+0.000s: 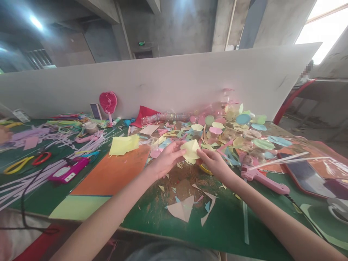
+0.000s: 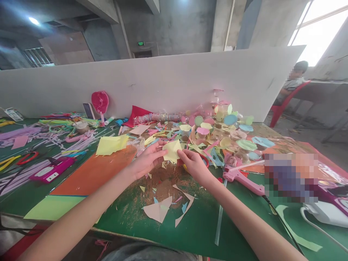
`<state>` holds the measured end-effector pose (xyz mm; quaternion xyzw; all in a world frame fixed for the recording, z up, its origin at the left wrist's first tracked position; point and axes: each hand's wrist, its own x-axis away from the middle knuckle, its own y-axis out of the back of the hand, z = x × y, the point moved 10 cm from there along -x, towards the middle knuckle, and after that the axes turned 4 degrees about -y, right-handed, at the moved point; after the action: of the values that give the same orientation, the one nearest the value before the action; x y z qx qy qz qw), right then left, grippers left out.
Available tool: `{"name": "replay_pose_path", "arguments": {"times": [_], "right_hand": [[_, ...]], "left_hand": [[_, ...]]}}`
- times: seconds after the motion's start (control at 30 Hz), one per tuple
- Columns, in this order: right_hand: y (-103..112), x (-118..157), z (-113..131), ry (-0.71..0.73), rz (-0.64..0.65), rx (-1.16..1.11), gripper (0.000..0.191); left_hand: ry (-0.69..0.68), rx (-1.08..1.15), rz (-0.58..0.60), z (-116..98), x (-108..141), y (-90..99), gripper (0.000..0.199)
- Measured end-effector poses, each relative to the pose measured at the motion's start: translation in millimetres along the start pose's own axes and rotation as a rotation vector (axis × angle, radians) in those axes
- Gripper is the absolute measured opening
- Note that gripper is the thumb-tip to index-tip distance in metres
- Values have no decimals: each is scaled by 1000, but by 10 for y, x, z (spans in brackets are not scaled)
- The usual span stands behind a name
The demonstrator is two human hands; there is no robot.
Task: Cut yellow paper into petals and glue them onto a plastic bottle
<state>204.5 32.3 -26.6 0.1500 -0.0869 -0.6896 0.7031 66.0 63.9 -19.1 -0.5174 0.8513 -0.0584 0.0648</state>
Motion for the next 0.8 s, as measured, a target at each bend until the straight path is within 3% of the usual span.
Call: {"name": "replay_pose_path", "arguments": {"times": [0.13, 0.4, 0.67, 0.8], "right_hand": [[35, 19, 63, 59, -43, 146, 52], [-20, 28, 72, 95, -24, 153, 43], [-110, 22, 121, 92, 92, -25, 55], [-112, 0, 79, 58, 111, -55, 53]], "left_hand": [[-7, 3, 18, 12, 4, 1, 35], [-50, -19, 20, -16, -3, 38, 37], [75, 157, -8, 32, 25, 18, 30], [66, 63, 4, -13, 45, 35, 32]]}}
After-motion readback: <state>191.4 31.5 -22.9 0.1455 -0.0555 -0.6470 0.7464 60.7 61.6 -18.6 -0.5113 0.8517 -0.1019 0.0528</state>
